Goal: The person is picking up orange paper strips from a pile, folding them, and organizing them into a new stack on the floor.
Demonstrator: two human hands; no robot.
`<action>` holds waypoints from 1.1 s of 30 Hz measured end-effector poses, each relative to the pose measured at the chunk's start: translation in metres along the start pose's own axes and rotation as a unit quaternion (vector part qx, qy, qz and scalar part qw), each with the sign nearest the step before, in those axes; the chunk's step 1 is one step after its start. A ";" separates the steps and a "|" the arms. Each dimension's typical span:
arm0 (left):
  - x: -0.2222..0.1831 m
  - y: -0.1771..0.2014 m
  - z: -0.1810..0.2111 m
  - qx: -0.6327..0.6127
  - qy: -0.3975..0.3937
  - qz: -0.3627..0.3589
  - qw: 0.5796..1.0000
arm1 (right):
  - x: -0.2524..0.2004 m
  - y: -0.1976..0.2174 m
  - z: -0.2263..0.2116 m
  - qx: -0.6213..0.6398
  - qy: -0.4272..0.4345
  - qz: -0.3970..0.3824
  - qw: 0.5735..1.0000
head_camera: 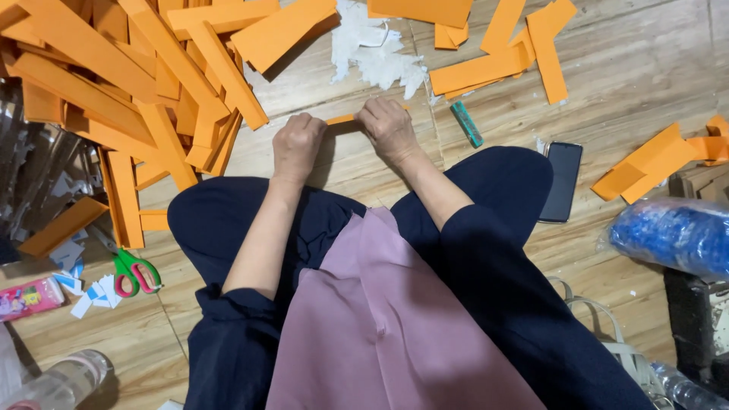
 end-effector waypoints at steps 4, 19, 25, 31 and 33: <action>-0.017 -0.025 0.000 0.024 -0.059 -0.031 0.997 | -0.010 -0.014 -0.008 -0.016 0.048 -0.039 0.998; -0.014 -0.016 0.001 -0.141 0.300 -0.246 0.911 | -0.024 -0.028 0.000 0.256 -0.286 -0.165 0.909; -0.010 -0.030 -0.008 -0.155 0.424 -0.294 0.843 | -0.036 -0.059 0.009 0.224 -0.353 -0.230 0.879; -0.010 -0.034 -0.008 -0.149 0.429 -0.293 0.841 | -0.039 -0.070 0.012 0.213 -0.392 -0.256 0.858; -0.005 -0.035 -0.007 -0.148 0.429 -0.294 0.842 | -0.036 -0.070 0.014 0.209 -0.394 -0.263 0.856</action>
Point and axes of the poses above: each hand's wrist, its own x-axis towards the middle knuckle, its own y-axis out of the back of the hand, z = x × y, the point moved 4 cm from there along x, towards the middle knuckle, and after that the axes turned 14 degrees about y, right-handed, at the moved point
